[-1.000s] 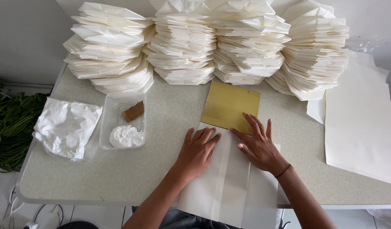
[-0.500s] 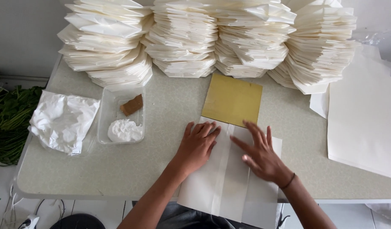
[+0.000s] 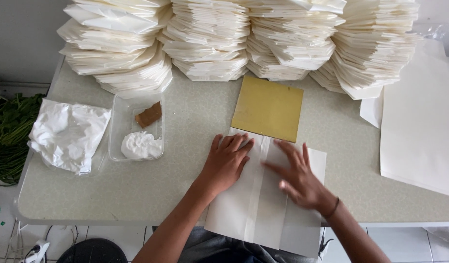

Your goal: Folding white paper sheets around a gold-colored template to create a specific shape, likely for packaging or liners.

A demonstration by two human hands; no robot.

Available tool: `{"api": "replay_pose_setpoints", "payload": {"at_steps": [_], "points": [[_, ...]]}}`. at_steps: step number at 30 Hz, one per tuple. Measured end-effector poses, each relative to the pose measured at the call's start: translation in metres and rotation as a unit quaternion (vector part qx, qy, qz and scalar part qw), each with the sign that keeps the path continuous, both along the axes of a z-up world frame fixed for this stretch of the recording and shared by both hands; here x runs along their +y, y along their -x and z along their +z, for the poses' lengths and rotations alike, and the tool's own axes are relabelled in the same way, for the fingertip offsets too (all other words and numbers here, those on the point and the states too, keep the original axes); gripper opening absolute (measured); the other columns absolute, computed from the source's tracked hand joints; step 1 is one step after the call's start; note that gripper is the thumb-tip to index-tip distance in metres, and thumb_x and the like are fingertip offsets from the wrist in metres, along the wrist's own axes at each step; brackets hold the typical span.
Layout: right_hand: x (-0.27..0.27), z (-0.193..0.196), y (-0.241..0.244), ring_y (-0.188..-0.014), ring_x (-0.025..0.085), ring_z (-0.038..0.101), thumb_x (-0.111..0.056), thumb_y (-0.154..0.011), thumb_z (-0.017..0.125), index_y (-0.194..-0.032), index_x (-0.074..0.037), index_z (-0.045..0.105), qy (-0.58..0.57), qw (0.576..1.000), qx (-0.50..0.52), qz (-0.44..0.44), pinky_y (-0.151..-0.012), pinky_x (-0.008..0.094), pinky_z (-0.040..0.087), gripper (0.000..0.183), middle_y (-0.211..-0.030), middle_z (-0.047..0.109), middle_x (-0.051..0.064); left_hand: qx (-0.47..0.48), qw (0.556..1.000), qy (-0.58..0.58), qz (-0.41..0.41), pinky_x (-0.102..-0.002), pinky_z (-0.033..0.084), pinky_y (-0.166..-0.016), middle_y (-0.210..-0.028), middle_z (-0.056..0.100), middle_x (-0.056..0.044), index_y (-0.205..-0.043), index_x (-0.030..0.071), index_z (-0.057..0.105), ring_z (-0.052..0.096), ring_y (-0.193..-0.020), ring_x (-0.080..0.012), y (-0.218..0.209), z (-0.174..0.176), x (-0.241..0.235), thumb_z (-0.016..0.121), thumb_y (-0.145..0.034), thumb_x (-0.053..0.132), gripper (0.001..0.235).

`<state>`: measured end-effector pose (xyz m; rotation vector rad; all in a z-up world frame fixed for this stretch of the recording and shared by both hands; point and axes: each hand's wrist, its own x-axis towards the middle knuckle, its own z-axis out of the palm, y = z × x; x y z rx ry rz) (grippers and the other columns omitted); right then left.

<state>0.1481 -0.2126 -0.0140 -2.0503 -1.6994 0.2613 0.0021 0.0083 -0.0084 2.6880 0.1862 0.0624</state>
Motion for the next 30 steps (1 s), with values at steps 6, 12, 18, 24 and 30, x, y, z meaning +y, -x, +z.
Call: {"api": "replay_pose_setpoints", "payload": {"at_steps": [6, 12, 18, 24, 30], "points": [[0.027, -0.006, -0.03, -0.157, 0.04, 0.012, -0.063, -0.103, 0.023, -0.145, -0.047, 0.056, 0.02, 0.993, -0.1, -0.063, -0.114, 0.077, -0.004, 0.056, -0.168, 0.019, 0.013, -0.003, 1.0, -0.009, 0.002, -0.058, 0.026, -0.117, -0.145, 0.049, -0.006, -0.148, 0.016, 0.055, 0.045, -0.139, -0.0294, -0.001, -0.005, 0.0, 0.048, -0.107, 0.026, 0.042], [-0.006, 0.021, 0.035, -0.157, 0.038, 0.015, -0.059, -0.105, 0.024, -0.145, -0.025, 0.061, 0.002, 0.998, -0.049, 0.046, -0.118, 0.072, -0.007, 0.064, -0.168, 0.022, 0.017, -0.143, 0.989, -0.037, 0.013, -0.054, 0.033, -0.111, -0.145, 0.055, -0.005, -0.139, 0.012, 0.062, 0.05, -0.133, -0.0235, -0.001, -0.031, 0.0, 0.06, -0.1, 0.022, 0.04], [0.0, 0.007, 0.012, -0.159, 0.039, 0.013, -0.056, -0.108, 0.013, -0.155, -0.027, 0.043, -0.038, 0.996, -0.077, -0.011, -0.123, 0.066, -0.016, 0.062, -0.17, 0.016, 0.02, -0.135, 0.989, -0.051, 0.002, -0.053, 0.033, -0.11, -0.147, 0.054, -0.007, -0.142, 0.011, 0.059, 0.05, -0.131, -0.0249, 0.0, -0.03, 0.0, 0.057, -0.102, 0.025, 0.042], [-0.003, 0.006, 0.01, -0.158, 0.039, 0.011, -0.06, -0.106, 0.022, -0.154, -0.032, 0.045, 0.004, 0.986, -0.166, -0.024, -0.121, 0.07, -0.012, 0.06, -0.17, 0.016, 0.017, -0.136, 0.99, -0.041, 0.007, -0.052, 0.03, -0.112, -0.146, 0.054, -0.006, -0.141, 0.01, 0.06, 0.048, -0.132, -0.0241, 0.0, -0.033, 0.0, 0.055, -0.103, 0.025, 0.041], [-0.026, 0.023, 0.055, -0.155, 0.041, 0.024, -0.063, -0.106, 0.019, -0.145, -0.033, 0.057, -0.026, 0.989, -0.139, 0.044, -0.12, 0.075, -0.002, 0.063, -0.167, 0.026, 0.019, -0.135, 0.99, -0.046, 0.008, -0.053, 0.033, -0.112, -0.144, 0.055, -0.008, -0.141, 0.013, 0.058, 0.052, -0.129, -0.0261, 0.002, -0.024, 0.0, 0.06, -0.099, 0.019, 0.043]]}}
